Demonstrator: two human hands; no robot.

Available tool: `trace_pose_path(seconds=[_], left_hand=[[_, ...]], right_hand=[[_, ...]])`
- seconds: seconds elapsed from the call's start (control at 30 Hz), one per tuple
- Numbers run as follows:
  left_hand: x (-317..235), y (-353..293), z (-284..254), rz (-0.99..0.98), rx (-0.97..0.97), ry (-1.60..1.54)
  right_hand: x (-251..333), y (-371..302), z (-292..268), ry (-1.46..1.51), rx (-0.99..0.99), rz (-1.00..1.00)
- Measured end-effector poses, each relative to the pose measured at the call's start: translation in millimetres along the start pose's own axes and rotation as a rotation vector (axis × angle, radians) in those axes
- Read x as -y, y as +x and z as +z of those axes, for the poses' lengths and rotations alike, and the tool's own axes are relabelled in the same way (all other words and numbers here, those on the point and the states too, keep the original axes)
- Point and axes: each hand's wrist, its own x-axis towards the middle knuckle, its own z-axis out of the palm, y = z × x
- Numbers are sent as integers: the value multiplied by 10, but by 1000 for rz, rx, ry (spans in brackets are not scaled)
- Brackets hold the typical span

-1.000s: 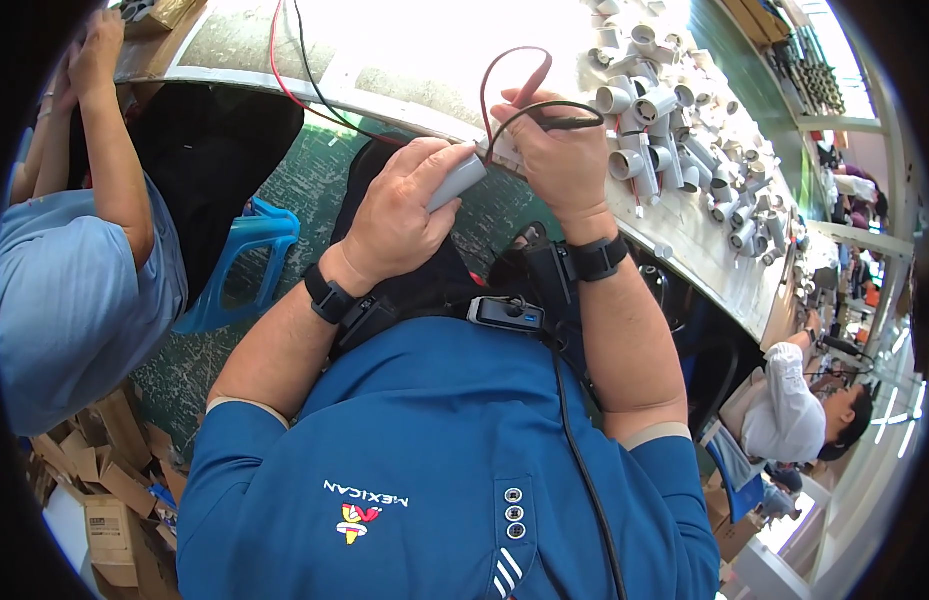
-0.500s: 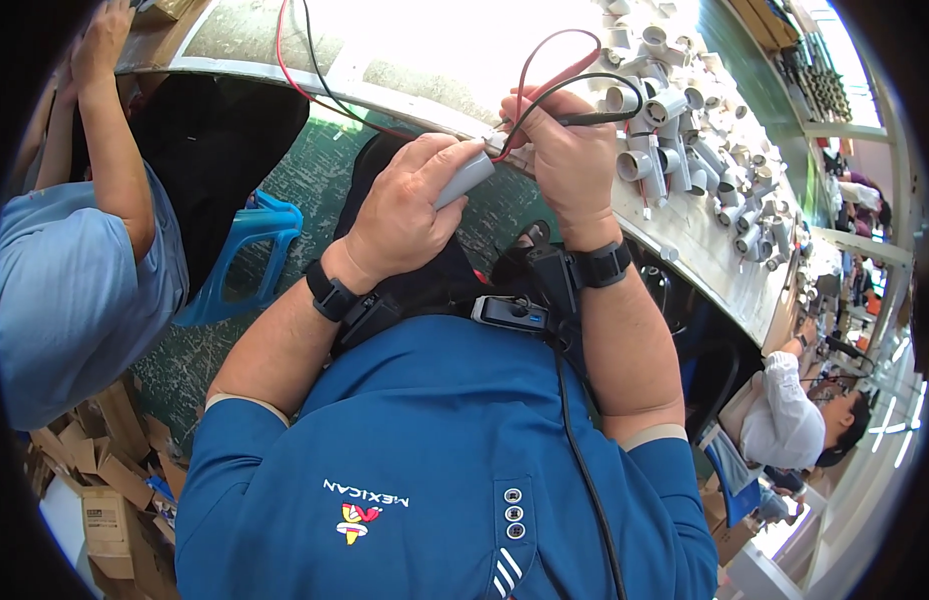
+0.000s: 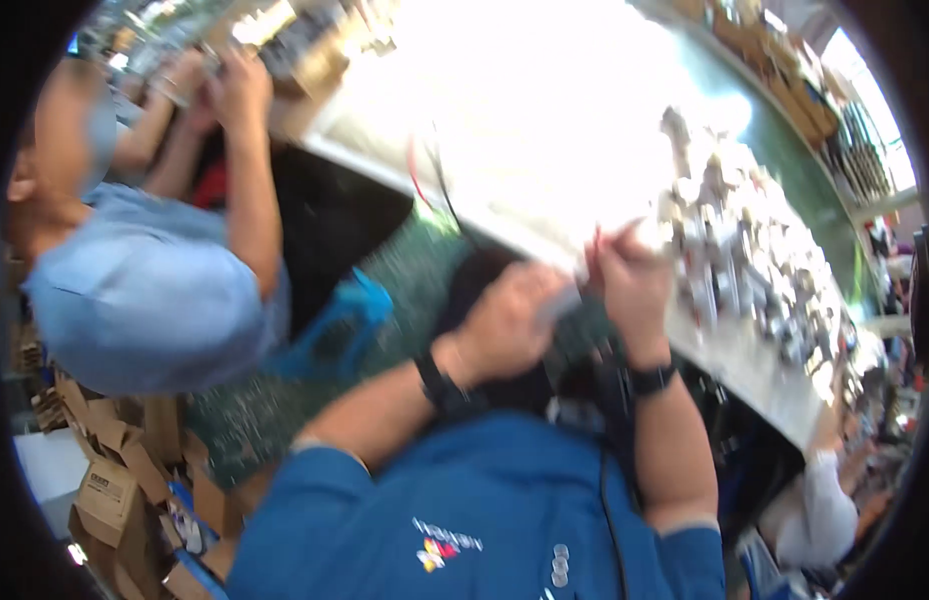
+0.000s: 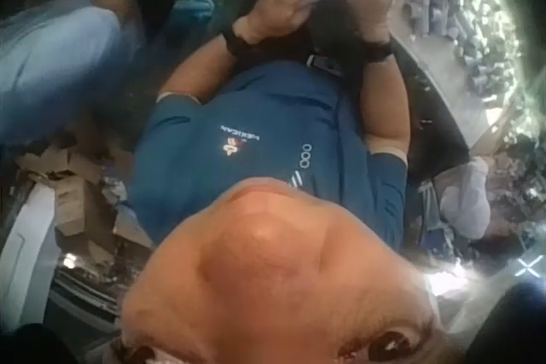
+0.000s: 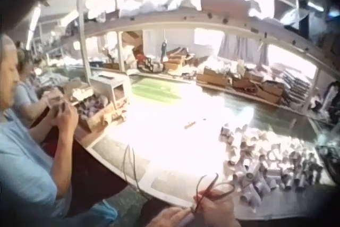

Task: The person tests electrical components by picking up a grey plastic part, touching its wires with multimeter probes, and then placing it onto a pile. This process is repeated for several parts while other workers perform similar tasks nearby.

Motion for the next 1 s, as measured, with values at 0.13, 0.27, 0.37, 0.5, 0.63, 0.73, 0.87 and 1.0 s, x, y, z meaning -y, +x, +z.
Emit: trace_pose_path(seconds=[0.13, 0.27, 0.37, 0.5, 0.63, 0.73, 0.87, 1.0], left_hand=[[-137, -87, -55, -113, 5, -52], [-139, -52, -53, -121, 20, -35], [-97, -23, -67, -117, 18, -11], [-87, -12, -57, -114, 24, -4], [-85, -6, -47, -116, 20, -2], [-84, -28, -41, -103, 8, 19], [-134, -1, -62, -101, 9, 10], [-136, -37, -90, -157, 43, 5]], right_hand=[[14, 8, 1, 228, 75, 136], [-87, -3, 6, 330, 76, 180], [-106, 37, 22, 308, 87, 140], [-102, 38, 30, 282, 71, 104], [-83, 46, 42, 294, 57, 125], [-89, 34, 41, 285, 70, 137], [-123, 49, -3, 234, 85, 106], [-226, 80, 1, 227, 71, 65]])
